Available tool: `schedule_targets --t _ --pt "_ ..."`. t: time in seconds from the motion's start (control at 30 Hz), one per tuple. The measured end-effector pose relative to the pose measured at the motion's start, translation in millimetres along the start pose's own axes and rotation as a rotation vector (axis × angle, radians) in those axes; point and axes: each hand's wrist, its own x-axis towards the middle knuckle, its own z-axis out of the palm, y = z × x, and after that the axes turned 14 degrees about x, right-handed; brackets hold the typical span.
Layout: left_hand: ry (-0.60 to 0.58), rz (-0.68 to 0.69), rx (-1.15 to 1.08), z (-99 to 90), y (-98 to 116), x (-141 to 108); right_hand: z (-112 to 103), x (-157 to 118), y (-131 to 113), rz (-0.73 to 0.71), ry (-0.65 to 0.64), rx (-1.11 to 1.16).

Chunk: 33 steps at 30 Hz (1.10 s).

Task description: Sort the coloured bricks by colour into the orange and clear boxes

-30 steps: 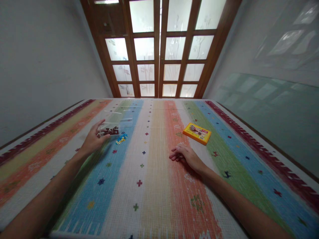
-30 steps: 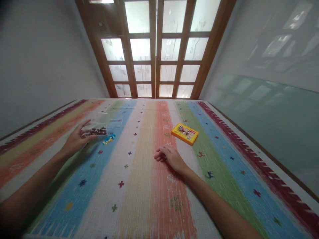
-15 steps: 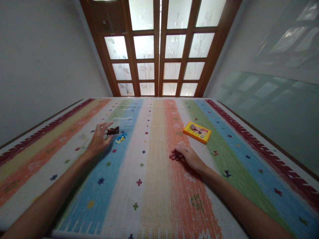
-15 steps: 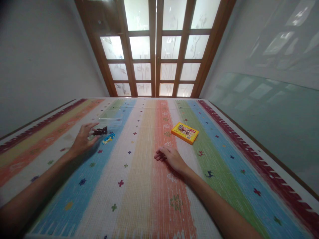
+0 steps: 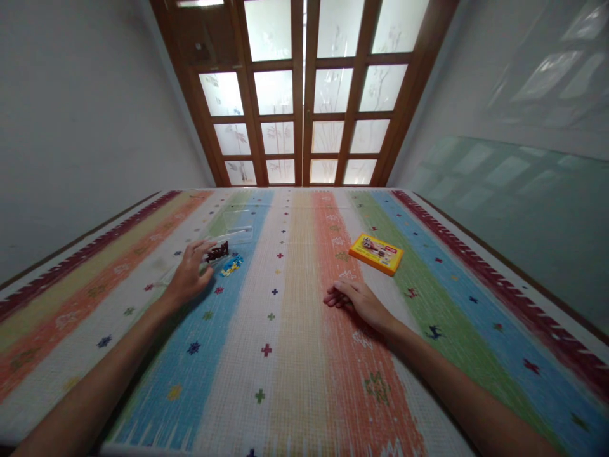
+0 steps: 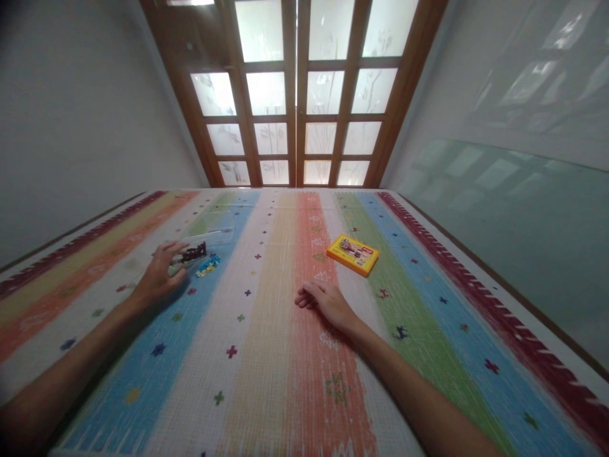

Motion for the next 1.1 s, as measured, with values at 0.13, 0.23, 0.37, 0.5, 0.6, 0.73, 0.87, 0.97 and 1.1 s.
schedule_targets --t 0.13,0.23,0.37,0.5,0.6,0.73,0.87,0.97,1.1 --pt "-0.009 0.050 0.018 -2.2 3 -10 1 -1 0 -0.017 0.005 0.000" --pt "0.027 0.070 0.064 -2.4 7 -14 1 -1 0 -0.018 0.006 -0.007" --pt "0.045 0.096 0.111 -1.5 11 -17 0 -1 0 -0.016 0.001 -0.010" --pt "0.041 0.131 0.140 -1.9 13 -19 1 -1 -1 -0.024 0.003 -0.003" --pt "0.024 0.130 0.145 -2.8 14 -20 1 -2 -1 -0.027 0.000 -0.002" --pt "-0.004 0.145 0.148 -2.5 12 -20 0 -1 0 -0.029 -0.009 -0.008" --pt "-0.006 0.169 0.149 -1.3 8 -21 0 -1 1 -0.031 -0.017 -0.010" --pt "-0.010 0.177 0.116 -2.2 5 -22 0 -1 0 -0.023 -0.020 0.006" --pt "-0.014 0.180 0.116 -7.4 4 -21 -1 -1 0 -0.018 -0.035 0.012"
